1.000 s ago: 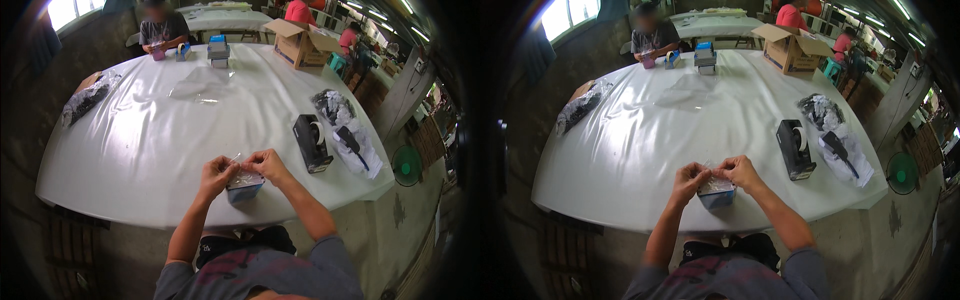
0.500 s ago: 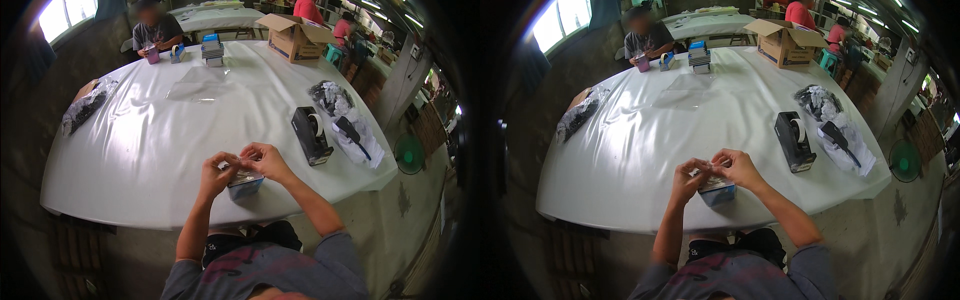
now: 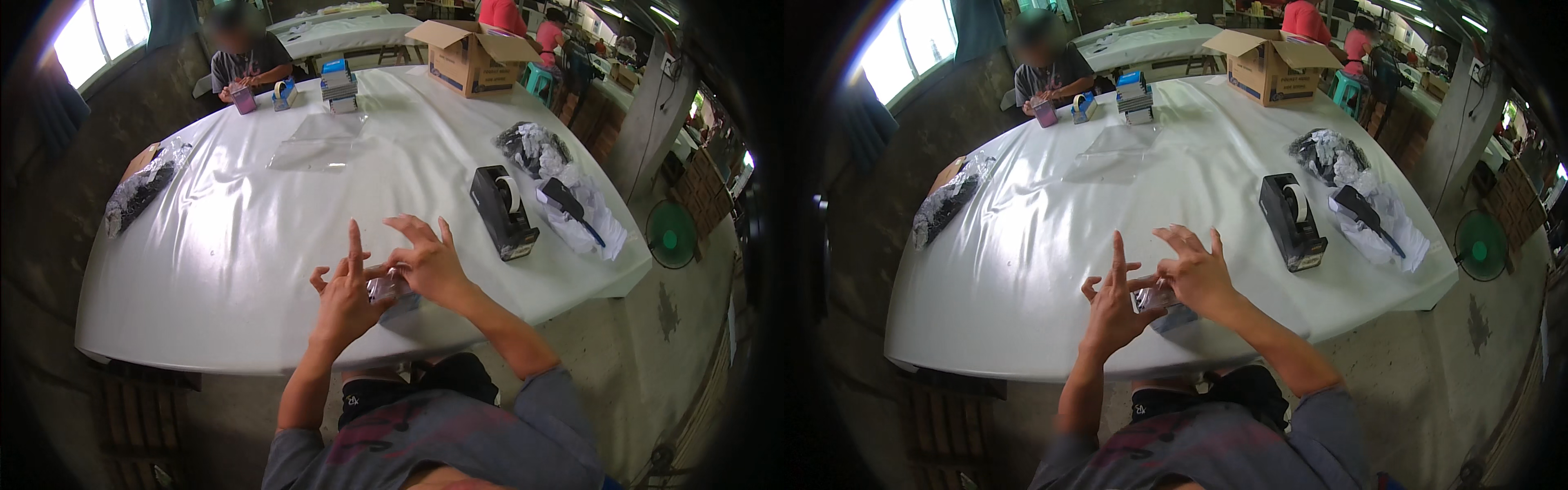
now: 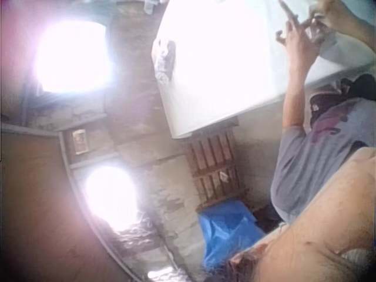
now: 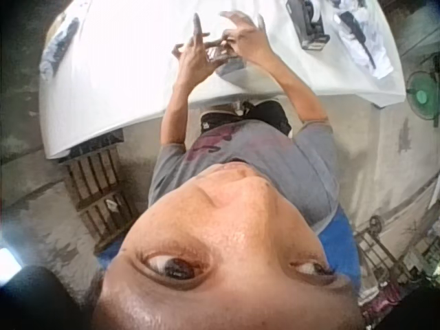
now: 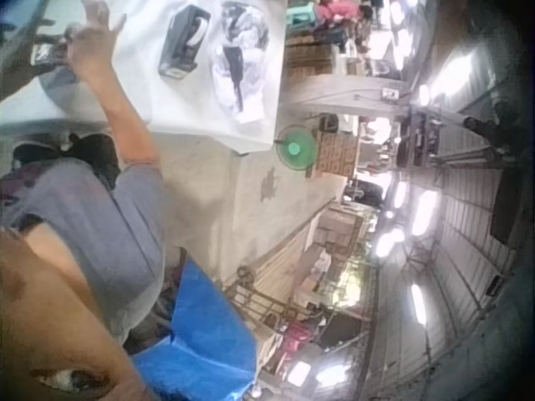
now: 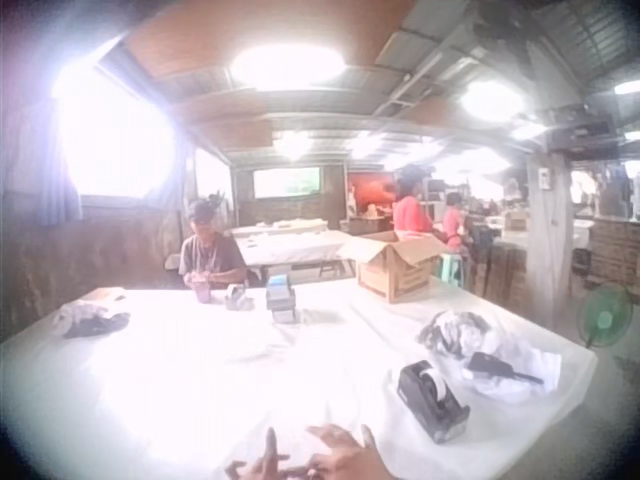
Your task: The person wraps stacks of notebooks in clear plastic film at a table. They place the notebooks on the film, fold the film around them, and secure the package with tape. The wrapped notebooks are set aside on the table.
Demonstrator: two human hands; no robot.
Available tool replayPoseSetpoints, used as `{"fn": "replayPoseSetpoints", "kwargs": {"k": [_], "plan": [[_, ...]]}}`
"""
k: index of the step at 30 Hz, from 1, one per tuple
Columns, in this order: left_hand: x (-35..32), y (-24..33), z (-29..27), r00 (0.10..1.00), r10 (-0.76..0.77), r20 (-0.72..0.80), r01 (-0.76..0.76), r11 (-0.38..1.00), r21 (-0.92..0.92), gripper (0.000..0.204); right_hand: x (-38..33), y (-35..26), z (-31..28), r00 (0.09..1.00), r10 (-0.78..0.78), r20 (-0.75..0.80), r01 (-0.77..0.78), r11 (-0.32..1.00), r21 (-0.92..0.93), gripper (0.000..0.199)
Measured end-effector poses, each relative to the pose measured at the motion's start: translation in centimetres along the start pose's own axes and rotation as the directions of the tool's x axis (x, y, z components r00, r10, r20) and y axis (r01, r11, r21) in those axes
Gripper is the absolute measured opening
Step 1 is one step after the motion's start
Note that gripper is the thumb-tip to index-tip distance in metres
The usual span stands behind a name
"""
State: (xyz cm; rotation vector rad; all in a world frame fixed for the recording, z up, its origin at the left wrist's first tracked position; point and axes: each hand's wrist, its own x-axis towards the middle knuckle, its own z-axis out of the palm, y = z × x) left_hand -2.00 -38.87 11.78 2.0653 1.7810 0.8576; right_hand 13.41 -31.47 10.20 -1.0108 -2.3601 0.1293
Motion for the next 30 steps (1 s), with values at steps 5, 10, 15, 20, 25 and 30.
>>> {"fn": "replayPoseSetpoints", "kwargs": {"k": [5,10,15,20,25,30], "plan": [[-1.5,-0.6,1.8,0.993,0.106,-0.046,-0.090,0.962,0.259,0.064,-3.3,-3.7,-0.7,0.961,-0.242,0.136,0.277,0.792,-0.544,0.019],[-2.0,-1.1,3.7,0.953,0.235,-0.190,-0.172,0.938,0.300,0.038,-5.8,-2.0,-0.9,0.966,-0.244,0.089,0.259,0.872,-0.415,0.025],[-2.5,-1.8,4.8,0.939,0.236,-0.249,-0.134,0.920,0.368,0.033,-6.0,1.4,-6.3,0.991,0.105,0.079,-0.127,0.929,0.349,0.041],[-2.8,-1.4,5.0,0.941,0.219,-0.260,-0.116,0.926,0.360,0.034,-7.2,12.3,-8.6,0.820,0.466,-0.333,-0.467,0.880,0.081,0.027],[-2.6,-1.4,5.0,0.942,0.230,-0.245,-0.128,0.920,0.371,0.038,-9.9,22.6,-5.8,0.607,0.795,0.008,-0.768,0.583,0.265,0.041],[-2.7,-1.4,5.0,0.943,0.219,-0.252,-0.121,0.927,0.355,0.038,-7.4,20.5,-6.1,0.387,0.862,0.326,-0.878,0.236,0.417,0.034]]}}
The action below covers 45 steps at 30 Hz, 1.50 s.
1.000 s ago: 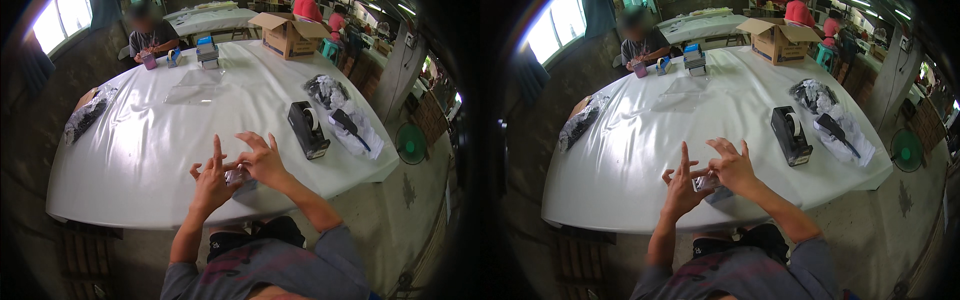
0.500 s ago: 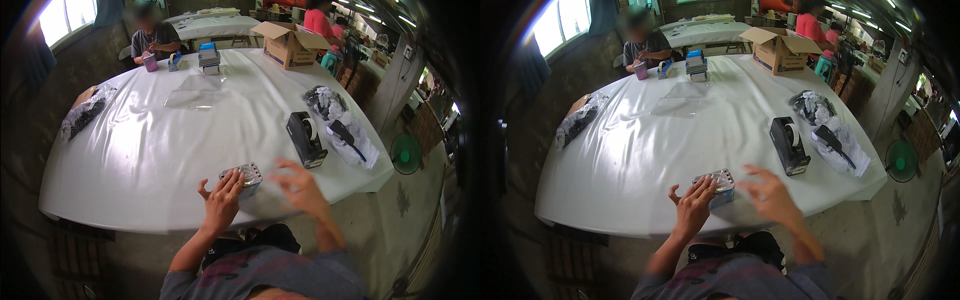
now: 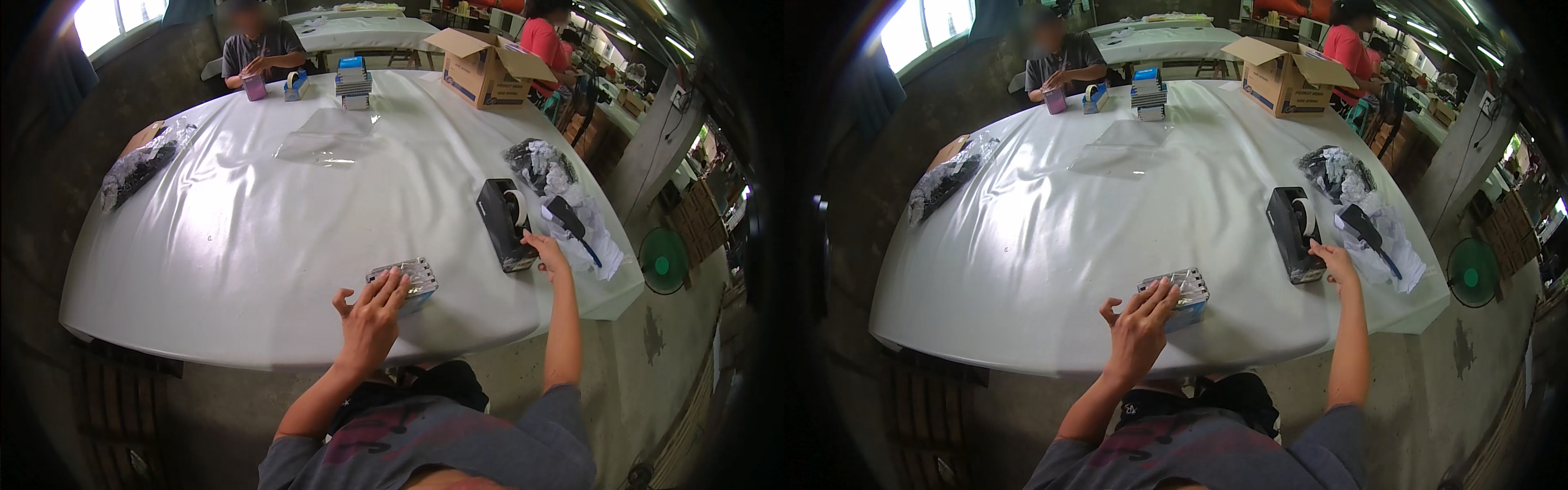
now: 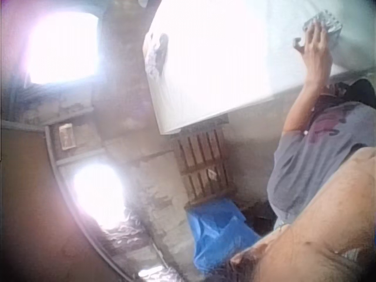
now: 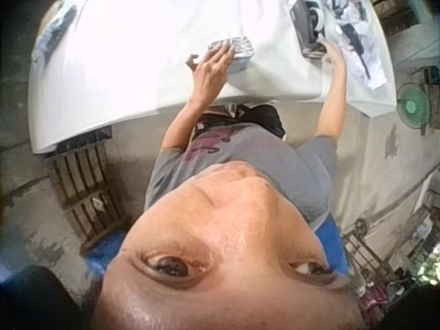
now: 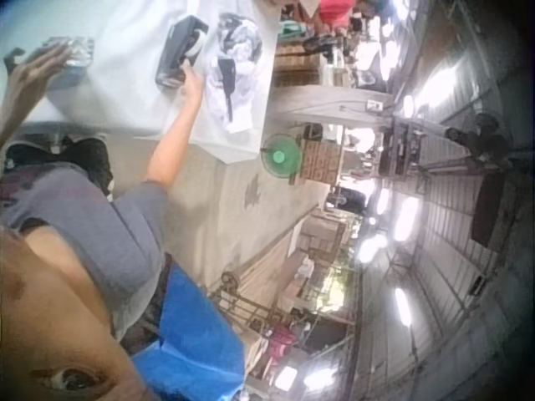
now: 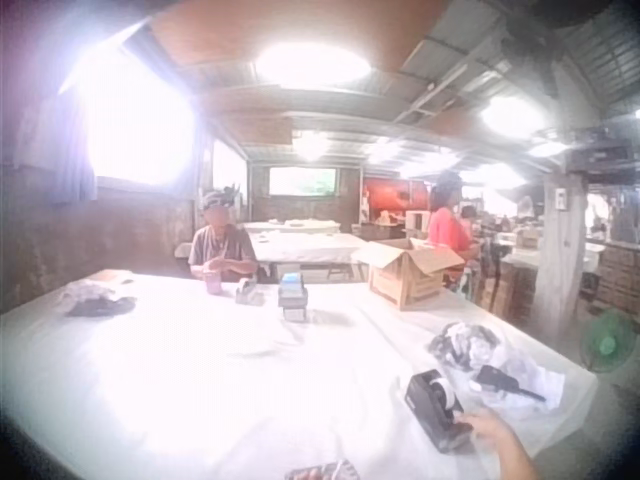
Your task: The person wraps stacks of notebooks in clear plastic film at a table. They place the notebooks on the film, fold the film around them, and secure the package with tape. The wrapped notebooks are set aside on the table.
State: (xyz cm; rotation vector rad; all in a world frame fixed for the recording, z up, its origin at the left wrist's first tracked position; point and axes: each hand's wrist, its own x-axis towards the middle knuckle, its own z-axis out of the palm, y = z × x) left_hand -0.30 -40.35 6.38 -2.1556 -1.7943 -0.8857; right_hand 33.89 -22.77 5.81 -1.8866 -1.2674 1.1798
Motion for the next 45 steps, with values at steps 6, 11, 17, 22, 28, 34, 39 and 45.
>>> {"fn": "replayPoseSetpoints", "kwargs": {"k": [6,11,17,22,28,34,39,45], "plan": [[0.0,0.0,0.2,1.000,-0.014,-0.028,0.013,1.000,-0.012,0.037,1.0,1.5,-0.4,0.994,-0.047,0.099,0.004,0.916,0.401,0.025],[0.0,0.0,0.3,1.000,-0.009,-0.015,0.009,1.000,0.003,0.034,-0.9,4.3,0.0,0.992,-0.106,0.062,0.028,0.681,0.732,0.017],[0.0,0.1,0.2,1.000,-0.014,-0.022,0.014,1.000,-0.001,0.031,-3.3,4.6,-0.2,0.980,-0.199,0.029,0.110,0.653,0.749,0.021],[0.2,0.2,-0.1,1.000,-0.007,-0.018,0.007,1.000,0.009,0.029,-3.8,6.4,0.6,0.969,-0.247,-0.014,0.168,0.615,0.770,0.029],[0.3,0.1,-0.2,1.000,0.001,-0.014,-0.001,1.000,0.022,0.030,-2.7,9.4,1.2,0.927,-0.359,-0.108,0.320,0.609,0.725,0.023],[0.4,0.3,-0.4,1.000,-0.005,-0.012,0.005,1.000,0.014,0.033,-4.7,10.6,2.8,0.708,-0.469,-0.527,0.109,0.811,-0.574,0.014],[0.5,0.0,-0.3,1.000,0.021,-0.015,-0.022,0.998,-0.061,0.036,-5.8,12.7,2.0,0.502,-0.678,-0.537,0.191,0.693,-0.696,0.015],[0.4,-0.2,-0.3,1.000,0.023,-0.008,-0.024,0.988,-0.152,0.044,-7.6,7.3,4.7,0.376,-0.761,-0.529,0.569,0.641,-0.516,0.014]]}}
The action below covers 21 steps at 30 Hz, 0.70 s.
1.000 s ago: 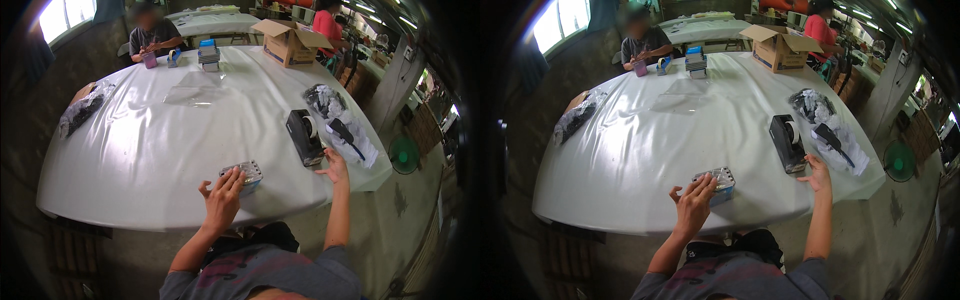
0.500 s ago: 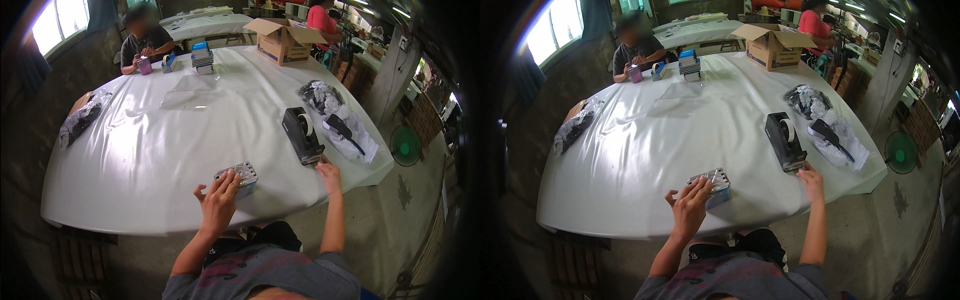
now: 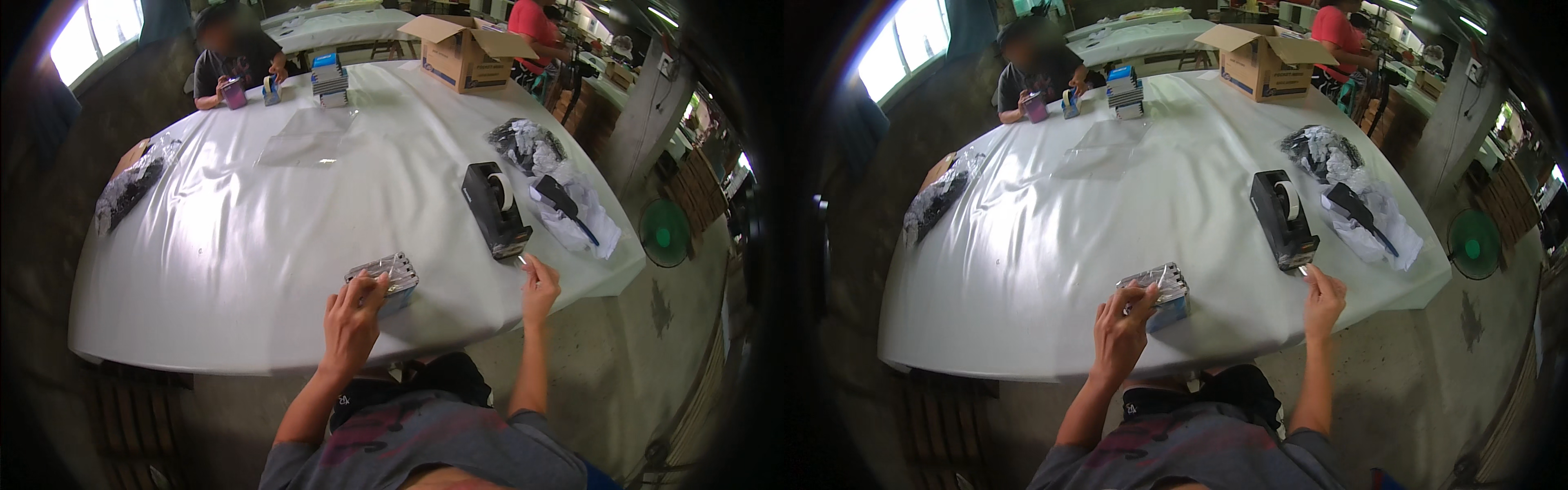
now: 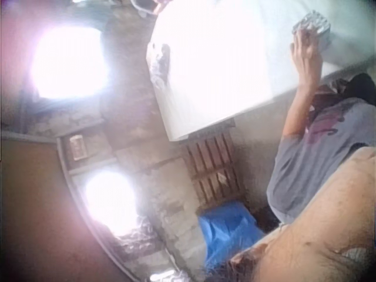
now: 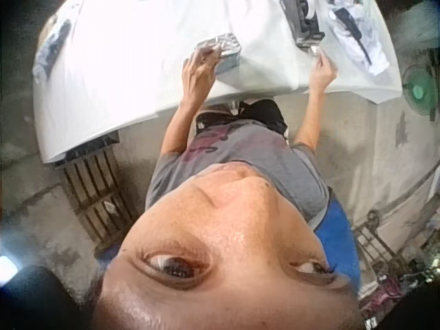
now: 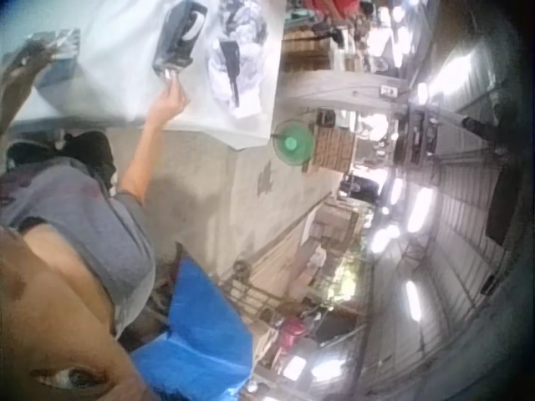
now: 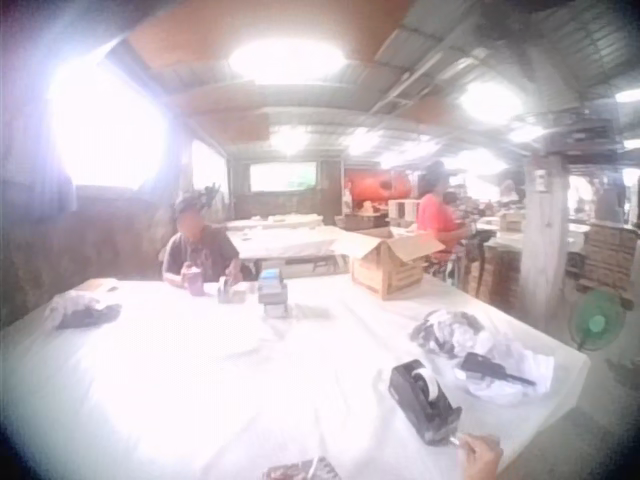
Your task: The person wraps stacks of notebooks in clear plastic film at a table. They place the notebooks on the film, fold the film around them, and secure the package with tape. The wrapped notebooks are set aside on the table.
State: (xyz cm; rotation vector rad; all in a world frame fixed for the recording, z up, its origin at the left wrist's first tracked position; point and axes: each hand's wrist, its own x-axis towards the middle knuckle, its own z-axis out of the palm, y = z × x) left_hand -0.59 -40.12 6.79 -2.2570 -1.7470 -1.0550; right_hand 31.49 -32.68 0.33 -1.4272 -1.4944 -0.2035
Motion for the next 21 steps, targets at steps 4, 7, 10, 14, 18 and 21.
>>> {"fn": "replayPoseSetpoints", "kwargs": {"k": [4,7,10,14,18,21], "plan": [[-0.2,-0.2,0.3,0.997,0.026,-0.078,-0.027,1.000,-0.016,0.045,0.3,-9.3,1.2,0.938,0.183,0.293,-0.327,0.743,0.583,0.014],[-0.1,-0.5,0.6,0.994,0.011,-0.108,-0.027,0.989,-0.142,0.054,-0.3,-14.8,1.2,0.845,0.096,0.526,-0.508,0.454,0.732,0.019],[0.0,-0.9,0.6,0.995,0.009,-0.095,-0.031,0.972,-0.232,0.072,-0.5,-18.5,1.6,0.728,0.022,0.685,-0.659,0.298,0.691,0.024],[-0.3,-1.2,1.1,0.989,-0.027,-0.146,-0.023,0.943,-0.333,0.072,-0.9,-20.2,2.9,0.583,0.018,0.812,-0.799,0.193,0.569,0.029],[-0.3,-1.6,1.9,0.979,-0.014,-0.205,-0.062,0.931,-0.359,0.068,-2.1,-21.7,3.9,0.475,0.205,0.856,-0.879,0.155,0.451,0.032],[-0.4,-1.7,1.6,0.986,-0.020,-0.166,-0.037,0.941,-0.337,0.075,-2.9,-21.4,4.1,0.472,0.219,0.854,-0.881,0.161,0.445,0.032]]}}
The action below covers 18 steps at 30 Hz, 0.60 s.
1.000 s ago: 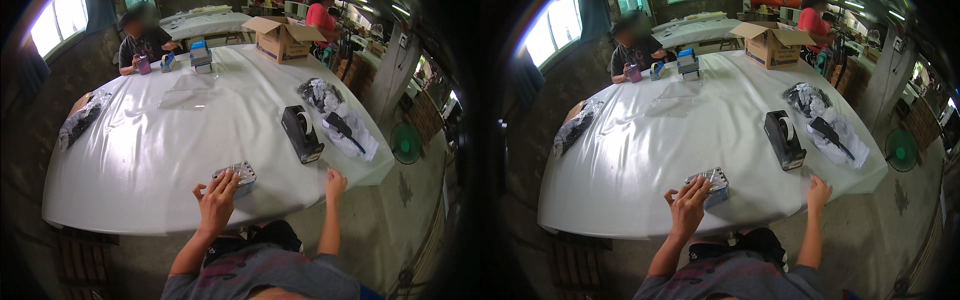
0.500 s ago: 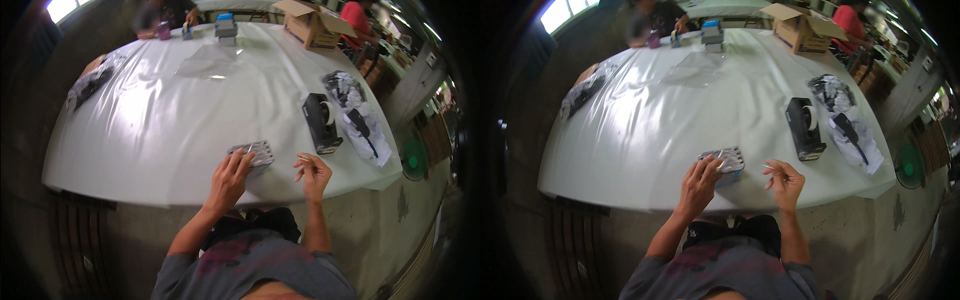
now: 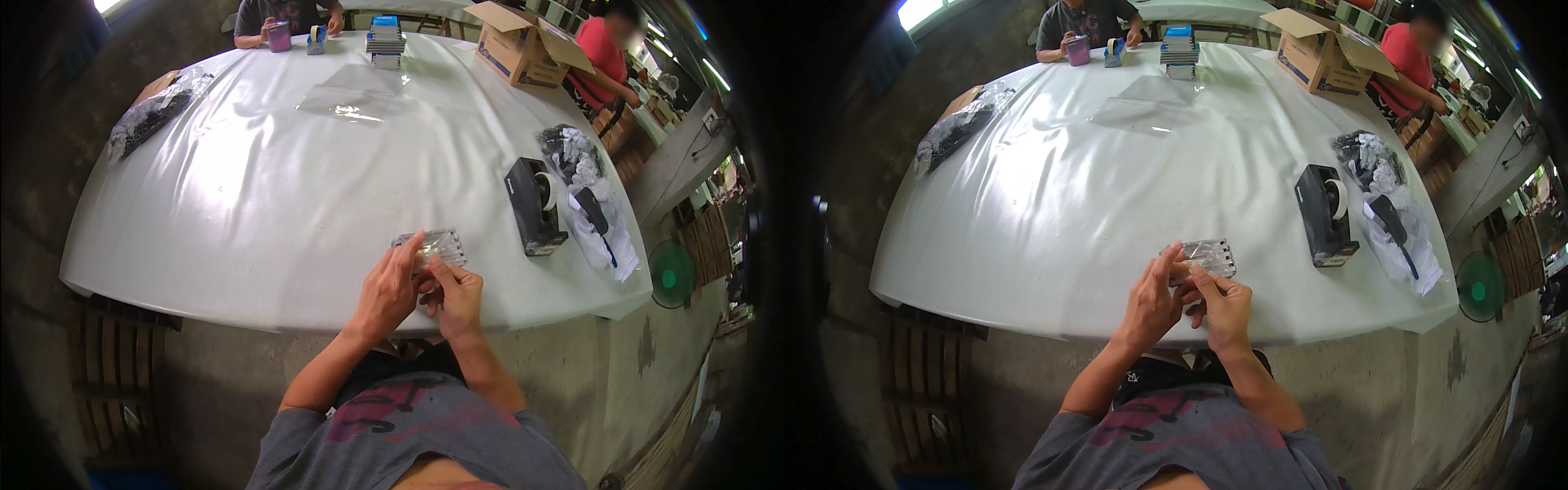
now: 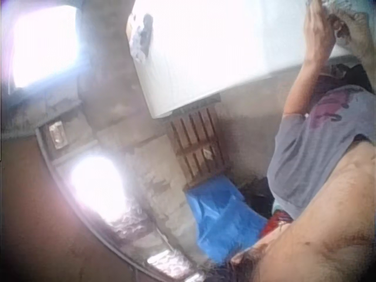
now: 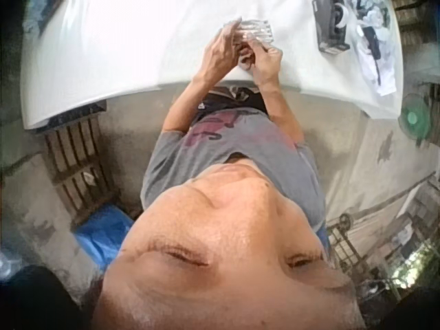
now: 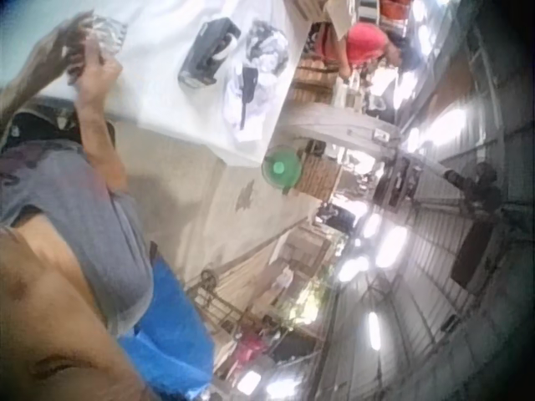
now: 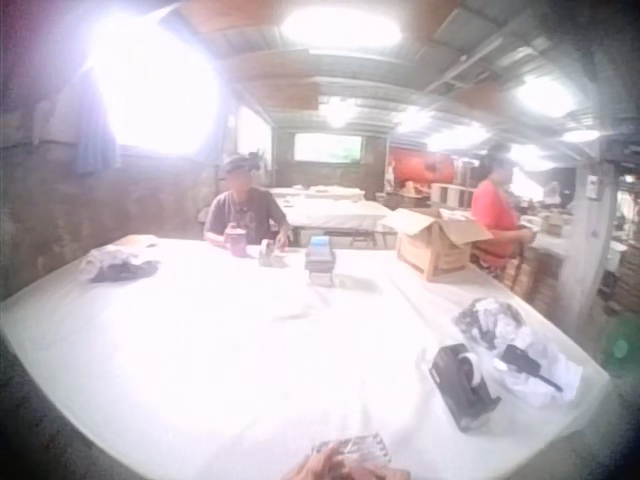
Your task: The person wraps stacks of notebooks in clear plastic film at a table. They place the notebooks on the film, fold the film around them, and secure the package with tape. The wrapped notebooks are set aside on the table.
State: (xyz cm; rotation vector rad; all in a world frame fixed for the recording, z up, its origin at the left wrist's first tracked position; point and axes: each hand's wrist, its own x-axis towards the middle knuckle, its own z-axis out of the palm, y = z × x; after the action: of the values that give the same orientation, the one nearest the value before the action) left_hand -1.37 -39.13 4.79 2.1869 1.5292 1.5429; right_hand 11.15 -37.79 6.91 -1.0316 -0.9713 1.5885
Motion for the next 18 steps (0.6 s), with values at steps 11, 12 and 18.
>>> {"fn": "replayPoseSetpoints", "kwargs": {"k": [11,12,18], "plan": [[0.0,0.4,-0.7,0.993,-0.017,0.118,0.011,0.999,0.053,0.063,-0.3,0.7,0.4,0.997,0.038,-0.073,-0.028,0.992,0.121,0.027],[0.0,0.3,-0.6,0.993,-0.014,0.117,0.008,0.999,0.052,0.063,-0.3,0.6,0.4,0.997,0.039,-0.073,-0.030,0.992,0.119,0.027],[-0.1,0.6,-0.7,0.989,0.008,0.149,-0.027,0.992,0.126,0.061,-0.2,1.0,-0.2,1.000,0.019,-0.019,-0.016,0.988,0.151,0.026]]}}
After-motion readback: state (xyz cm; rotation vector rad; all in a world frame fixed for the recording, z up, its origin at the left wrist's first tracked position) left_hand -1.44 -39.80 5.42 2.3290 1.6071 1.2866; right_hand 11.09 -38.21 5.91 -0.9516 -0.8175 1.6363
